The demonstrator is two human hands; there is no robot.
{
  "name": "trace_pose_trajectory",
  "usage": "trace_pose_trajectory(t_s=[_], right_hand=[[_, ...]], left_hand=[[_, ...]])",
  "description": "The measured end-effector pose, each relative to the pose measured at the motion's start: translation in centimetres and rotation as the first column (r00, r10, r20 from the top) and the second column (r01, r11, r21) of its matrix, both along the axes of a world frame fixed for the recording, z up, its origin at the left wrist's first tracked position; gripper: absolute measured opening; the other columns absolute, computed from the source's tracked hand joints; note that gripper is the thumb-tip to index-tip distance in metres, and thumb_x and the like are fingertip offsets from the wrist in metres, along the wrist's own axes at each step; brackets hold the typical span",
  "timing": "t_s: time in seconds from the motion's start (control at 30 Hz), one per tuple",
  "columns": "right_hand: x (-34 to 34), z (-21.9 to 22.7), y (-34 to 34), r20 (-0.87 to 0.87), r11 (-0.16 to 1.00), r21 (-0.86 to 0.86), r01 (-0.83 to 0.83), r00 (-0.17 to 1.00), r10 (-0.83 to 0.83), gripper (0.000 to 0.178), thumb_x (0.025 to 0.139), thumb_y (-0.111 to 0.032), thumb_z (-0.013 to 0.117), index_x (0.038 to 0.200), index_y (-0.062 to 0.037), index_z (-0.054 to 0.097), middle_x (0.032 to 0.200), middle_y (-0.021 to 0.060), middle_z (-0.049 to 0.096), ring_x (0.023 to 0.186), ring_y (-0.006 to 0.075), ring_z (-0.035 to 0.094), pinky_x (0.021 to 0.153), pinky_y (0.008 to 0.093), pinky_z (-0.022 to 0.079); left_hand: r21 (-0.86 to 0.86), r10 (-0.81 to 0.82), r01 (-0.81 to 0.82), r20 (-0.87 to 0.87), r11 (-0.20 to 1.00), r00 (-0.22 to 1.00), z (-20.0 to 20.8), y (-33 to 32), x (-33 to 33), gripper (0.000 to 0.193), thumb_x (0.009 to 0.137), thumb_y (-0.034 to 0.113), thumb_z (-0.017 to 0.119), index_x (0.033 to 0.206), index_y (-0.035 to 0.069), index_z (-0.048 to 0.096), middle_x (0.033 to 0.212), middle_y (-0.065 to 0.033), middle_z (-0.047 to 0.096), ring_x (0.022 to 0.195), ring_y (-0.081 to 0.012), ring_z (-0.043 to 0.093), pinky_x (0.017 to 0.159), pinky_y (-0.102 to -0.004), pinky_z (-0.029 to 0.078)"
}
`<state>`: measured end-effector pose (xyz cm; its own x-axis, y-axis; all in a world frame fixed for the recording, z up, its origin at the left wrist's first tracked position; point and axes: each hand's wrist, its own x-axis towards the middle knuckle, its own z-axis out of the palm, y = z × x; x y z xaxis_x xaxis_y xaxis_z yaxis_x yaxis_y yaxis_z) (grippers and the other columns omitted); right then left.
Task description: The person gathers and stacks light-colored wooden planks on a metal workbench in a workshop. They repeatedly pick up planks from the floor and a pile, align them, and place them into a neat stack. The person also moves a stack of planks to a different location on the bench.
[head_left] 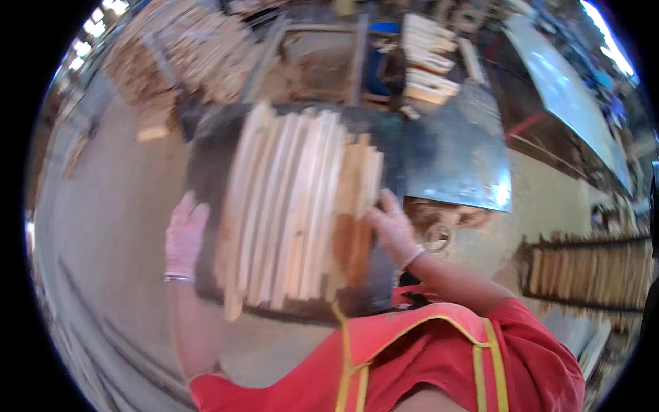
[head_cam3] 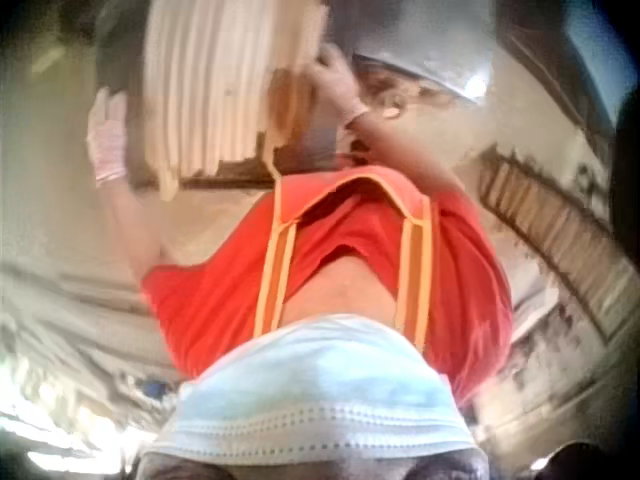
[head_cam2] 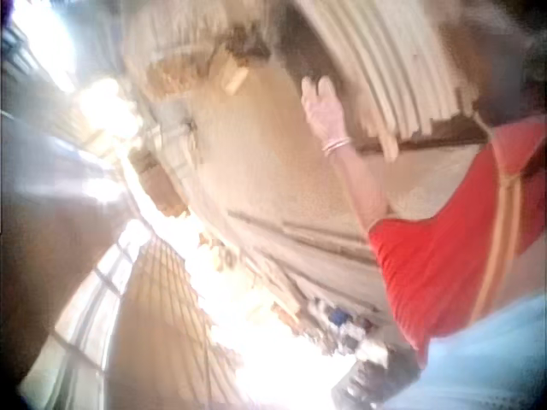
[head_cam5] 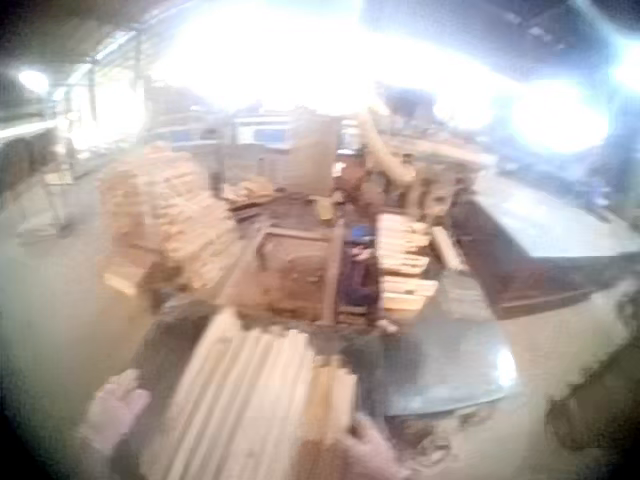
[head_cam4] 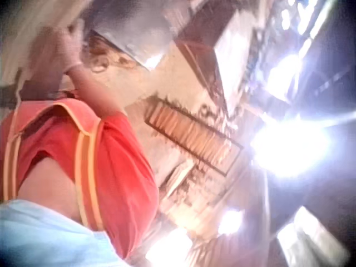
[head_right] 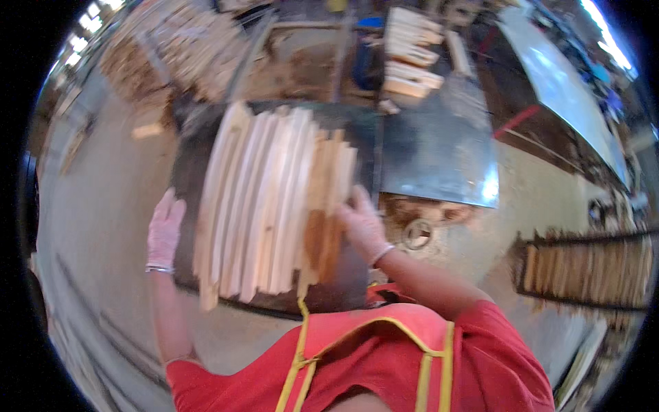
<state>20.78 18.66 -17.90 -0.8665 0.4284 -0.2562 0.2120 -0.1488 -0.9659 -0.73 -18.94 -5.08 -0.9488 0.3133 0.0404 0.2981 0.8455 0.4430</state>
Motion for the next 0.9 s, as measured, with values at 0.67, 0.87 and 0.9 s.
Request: trace_pose_trajectory(t_s=[0.67, 0.87, 0.9], right_hand=[[5.3, -2.4, 3.3, 0.188, 0.894, 0.443, 0.061, 0.969, -0.159, 0.091, 0.092, -0.043, 0.069, 0.163, -0.0045, 0.028, 0.146, 0.0218, 0.054, 0.131, 0.0393, 0.056, 0.114, 0.0459, 0.044], [10.7, -3.8, 6.5, -0.043, 0.656, -0.749, 0.094, 0.981, -0.189, 0.081, 0.090, -0.022, 0.081, 0.156, -0.0067, 0.036, 0.127, 0.0093, 0.064, 0.116, 0.0168, 0.064, 0.096, 0.0345, 0.056], [11.8, -2.5, 7.4, 0.005, 0.689, -0.718, 0.099, 0.991, -0.136, 0.071, 0.090, -0.019, 0.081, 0.149, -0.0077, 0.043, 0.121, 0.0066, 0.065, 0.109, 0.0140, 0.065, 0.092, 0.0321, 0.057]], left_hand=[[0.331, 0.000, -0.555, 0.858, 0.763, 0.513, -13.4, 7.1, 2.4, 0.076, 0.096, 0.064, 0.054, 0.157, 0.018, 0.049, 0.159, -0.0121, 0.049, 0.143, -0.0352, 0.050, 0.106, -0.0499, 0.052], [0.371, -0.082, -0.530, 0.868, 0.762, 0.490, -14.7, 10.5, 4.5, 0.079, 0.097, 0.070, 0.047, 0.160, 0.022, 0.046, 0.164, -0.0107, 0.044, 0.147, -0.0321, 0.044, 0.113, -0.0524, 0.046], [0.363, -0.068, -0.492, 0.852, 0.791, 0.519, -13.1, 12.1, 5.8, 0.080, 0.097, 0.070, 0.047, 0.160, 0.021, 0.045, 0.163, -0.0119, 0.044, 0.147, -0.0323, 0.045, 0.114, -0.0517, 0.046]])
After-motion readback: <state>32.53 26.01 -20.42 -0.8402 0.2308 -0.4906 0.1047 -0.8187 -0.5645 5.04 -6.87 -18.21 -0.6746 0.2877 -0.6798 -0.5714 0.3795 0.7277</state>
